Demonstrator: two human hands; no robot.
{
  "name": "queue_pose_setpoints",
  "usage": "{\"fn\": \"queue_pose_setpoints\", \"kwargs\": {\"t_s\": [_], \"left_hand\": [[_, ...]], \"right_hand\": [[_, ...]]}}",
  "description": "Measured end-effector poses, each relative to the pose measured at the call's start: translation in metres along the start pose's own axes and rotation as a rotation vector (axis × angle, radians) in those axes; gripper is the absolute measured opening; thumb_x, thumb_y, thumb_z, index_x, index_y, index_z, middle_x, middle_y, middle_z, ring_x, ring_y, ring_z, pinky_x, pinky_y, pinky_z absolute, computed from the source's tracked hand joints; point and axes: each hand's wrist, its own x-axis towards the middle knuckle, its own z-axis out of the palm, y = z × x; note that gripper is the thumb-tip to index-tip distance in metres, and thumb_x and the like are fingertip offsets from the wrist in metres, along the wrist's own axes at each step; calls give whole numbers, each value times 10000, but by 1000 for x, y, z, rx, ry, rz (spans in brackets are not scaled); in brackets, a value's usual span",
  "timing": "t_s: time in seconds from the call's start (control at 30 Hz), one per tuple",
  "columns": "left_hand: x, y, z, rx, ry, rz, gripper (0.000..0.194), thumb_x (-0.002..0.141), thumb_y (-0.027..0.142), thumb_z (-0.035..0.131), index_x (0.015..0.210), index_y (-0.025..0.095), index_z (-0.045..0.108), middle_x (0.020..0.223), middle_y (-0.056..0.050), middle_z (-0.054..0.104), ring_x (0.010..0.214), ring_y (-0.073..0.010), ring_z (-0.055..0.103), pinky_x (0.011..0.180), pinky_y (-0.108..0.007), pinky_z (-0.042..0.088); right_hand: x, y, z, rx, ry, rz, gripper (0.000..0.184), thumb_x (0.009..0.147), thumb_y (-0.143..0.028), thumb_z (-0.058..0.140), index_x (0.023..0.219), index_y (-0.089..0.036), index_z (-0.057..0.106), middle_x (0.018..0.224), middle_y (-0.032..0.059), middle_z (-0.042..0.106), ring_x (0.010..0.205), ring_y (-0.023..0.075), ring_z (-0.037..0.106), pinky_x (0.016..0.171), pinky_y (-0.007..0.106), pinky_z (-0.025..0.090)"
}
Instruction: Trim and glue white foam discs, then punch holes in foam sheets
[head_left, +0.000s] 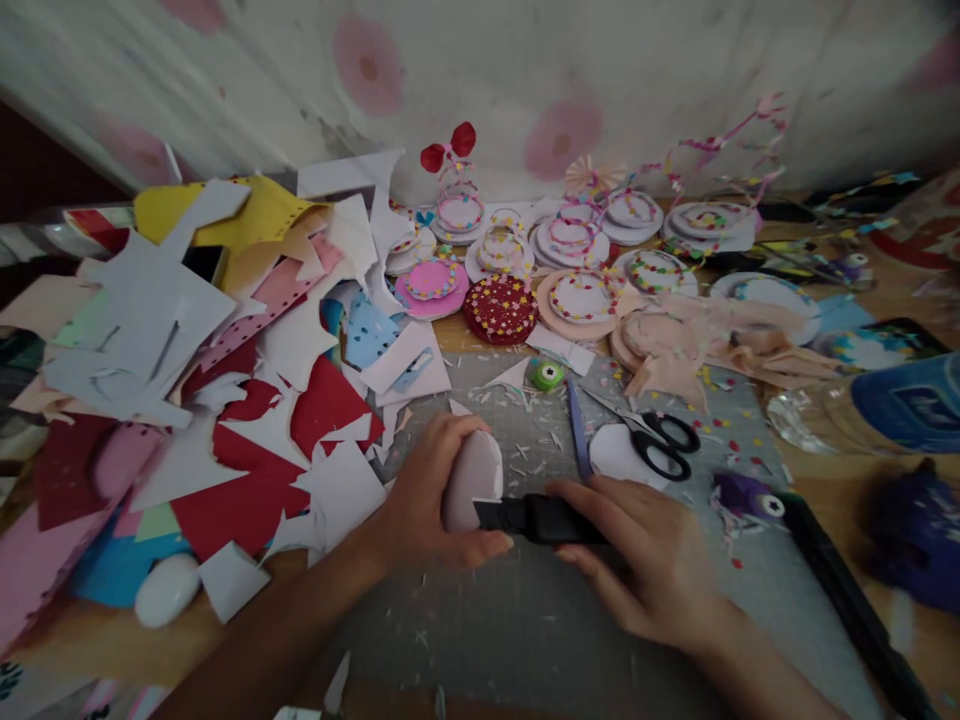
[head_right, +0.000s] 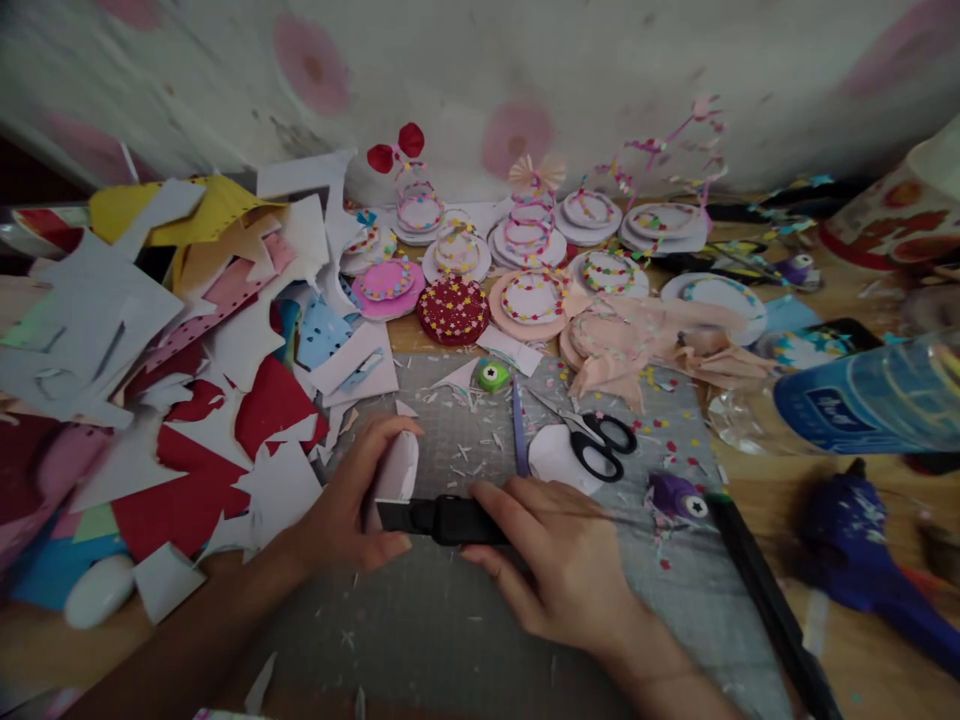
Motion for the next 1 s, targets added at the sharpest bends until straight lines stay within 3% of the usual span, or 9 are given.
{"fn": "queue_pose_setpoints", "kwargs": {"t_s": [0.3,0.5,1.0], "left_hand": [[0,3,-1,-79,-14,-29,676,681,542,663,1213,234,382,1111,-77,473,1003,-281,505,846,-398,411],[2,3,-1,-44,-6,-23,737,643,525,664,1241,217,365,1135,-94,457,1025,-304,497,871,-433,410],[0,-1,0,6,-32,4,662,723,596,605,1213,221,364,1065,-76,459,947,-270,488,792,-400,407]], "right_hand": [[-2,1,0,8,1,-16,321,967,-401,418,1116,-169,583,800,64,674,661,167,639,568,277,460],[-2,1,-1,7,20,-35,318,973,-386,413,1112,-159,587,821,71,690,706,172,653,606,281,479],[-4,1,3,-24,27,-9,332,963,-404,442,1126,-160,598,841,76,701,695,174,657,609,286,492]]}}
